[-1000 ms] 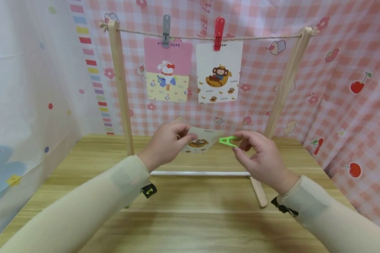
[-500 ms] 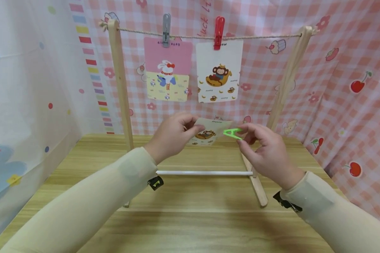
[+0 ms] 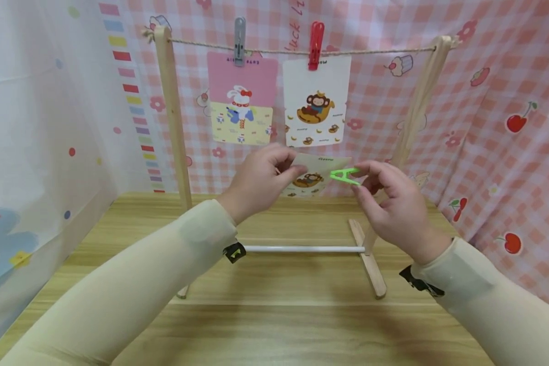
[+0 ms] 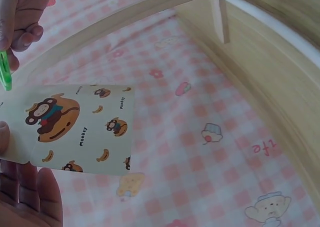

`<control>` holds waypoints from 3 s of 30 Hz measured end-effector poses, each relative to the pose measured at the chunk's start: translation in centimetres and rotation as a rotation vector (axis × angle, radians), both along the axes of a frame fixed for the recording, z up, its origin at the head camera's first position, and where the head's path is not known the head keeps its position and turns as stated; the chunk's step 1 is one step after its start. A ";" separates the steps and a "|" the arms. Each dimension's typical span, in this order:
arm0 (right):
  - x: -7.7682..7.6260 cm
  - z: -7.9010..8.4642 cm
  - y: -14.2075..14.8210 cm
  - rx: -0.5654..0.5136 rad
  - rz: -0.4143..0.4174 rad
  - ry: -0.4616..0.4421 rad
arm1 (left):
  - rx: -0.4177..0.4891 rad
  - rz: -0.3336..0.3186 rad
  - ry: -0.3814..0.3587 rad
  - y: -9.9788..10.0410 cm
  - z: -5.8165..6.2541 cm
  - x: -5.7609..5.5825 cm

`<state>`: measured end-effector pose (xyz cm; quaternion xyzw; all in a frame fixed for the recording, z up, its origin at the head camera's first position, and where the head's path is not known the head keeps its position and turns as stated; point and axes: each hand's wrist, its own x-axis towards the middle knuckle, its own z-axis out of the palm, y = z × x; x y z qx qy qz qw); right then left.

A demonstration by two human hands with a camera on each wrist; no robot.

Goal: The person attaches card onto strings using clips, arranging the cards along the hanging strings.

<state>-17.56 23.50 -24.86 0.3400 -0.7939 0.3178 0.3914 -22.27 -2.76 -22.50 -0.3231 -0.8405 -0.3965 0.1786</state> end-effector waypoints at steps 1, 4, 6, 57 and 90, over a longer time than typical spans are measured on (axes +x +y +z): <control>0.0 0.2 0.0 -0.004 -0.002 0.003 | 0.003 0.000 0.000 0.1 0.2 0.0; 0.0 0.8 0.2 -0.006 -0.016 0.017 | 0.015 0.002 0.008 0.5 0.7 -0.1; 0.0 1.2 0.2 -0.004 -0.030 0.028 | 0.019 0.002 0.015 0.7 1.0 -0.1; -0.7 10.9 2.5 -0.112 -0.276 0.224 | 0.158 0.112 0.013 7.1 7.8 -0.2; -3.0 17.4 2.8 0.143 -0.508 0.067 | 0.139 0.224 -0.098 10.1 9.9 -1.4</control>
